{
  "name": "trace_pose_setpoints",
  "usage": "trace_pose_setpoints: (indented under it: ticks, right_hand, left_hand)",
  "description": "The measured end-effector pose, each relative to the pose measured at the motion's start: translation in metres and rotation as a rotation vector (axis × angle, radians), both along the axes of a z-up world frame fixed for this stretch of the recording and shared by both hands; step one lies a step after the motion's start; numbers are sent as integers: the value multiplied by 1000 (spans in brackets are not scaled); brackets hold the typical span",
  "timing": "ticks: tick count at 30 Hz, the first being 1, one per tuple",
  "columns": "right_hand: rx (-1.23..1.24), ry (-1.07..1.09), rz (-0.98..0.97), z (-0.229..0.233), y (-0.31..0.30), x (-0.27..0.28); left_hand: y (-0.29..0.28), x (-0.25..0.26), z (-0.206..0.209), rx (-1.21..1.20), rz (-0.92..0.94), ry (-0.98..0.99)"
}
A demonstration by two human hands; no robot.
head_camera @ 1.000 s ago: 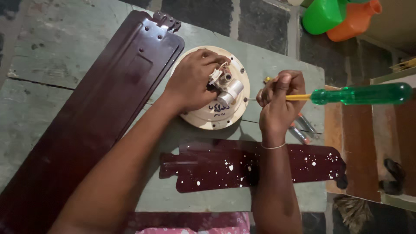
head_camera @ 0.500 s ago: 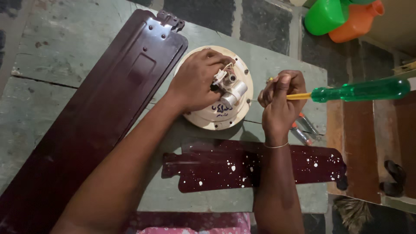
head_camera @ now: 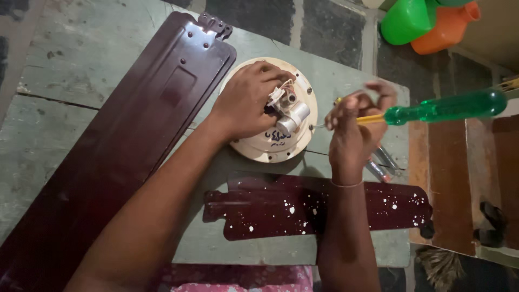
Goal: The person uses a screwdriver to loosen and tighten screws on a white circular electrical component, likely a ceiling fan motor housing, while two maroon fan blades lie nearby. The person repeatedly adjusts the same screws without visibly removing or replacing parts.
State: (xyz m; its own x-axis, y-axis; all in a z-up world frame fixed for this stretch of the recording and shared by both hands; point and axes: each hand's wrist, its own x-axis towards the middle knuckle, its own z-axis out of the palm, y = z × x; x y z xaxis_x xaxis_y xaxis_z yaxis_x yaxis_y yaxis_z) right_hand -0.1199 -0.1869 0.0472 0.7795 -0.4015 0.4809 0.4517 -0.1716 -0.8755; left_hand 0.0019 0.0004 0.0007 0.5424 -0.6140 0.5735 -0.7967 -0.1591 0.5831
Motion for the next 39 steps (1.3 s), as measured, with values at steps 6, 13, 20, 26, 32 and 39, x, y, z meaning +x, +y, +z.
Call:
trace_pose_setpoints:
  ticks: [6,13,20,26,32,39]
  right_hand:
    - [53,-262,-58,4,-3,-11]
    - [81,-436,-53,3,-22,-23]
    - [108,-478,-196,9,-11,-24]
    - [30,-474,-256,13,-2,-20]
    - [37,-559,-89,8,11,-16]
    - [22,-274,-301,16,17,-14]
  left_hand:
    - [0,1,-3,-4,1,-30]
    - [-1,2,-2,-16,-15,-27]
    - [1,0,3,-11,-20,-15]
    - [3,-1,6,-28,-51,-8]
    - [0,-4,9,14,-15,-8]
    - [-2,-8,8,41,50,-23]
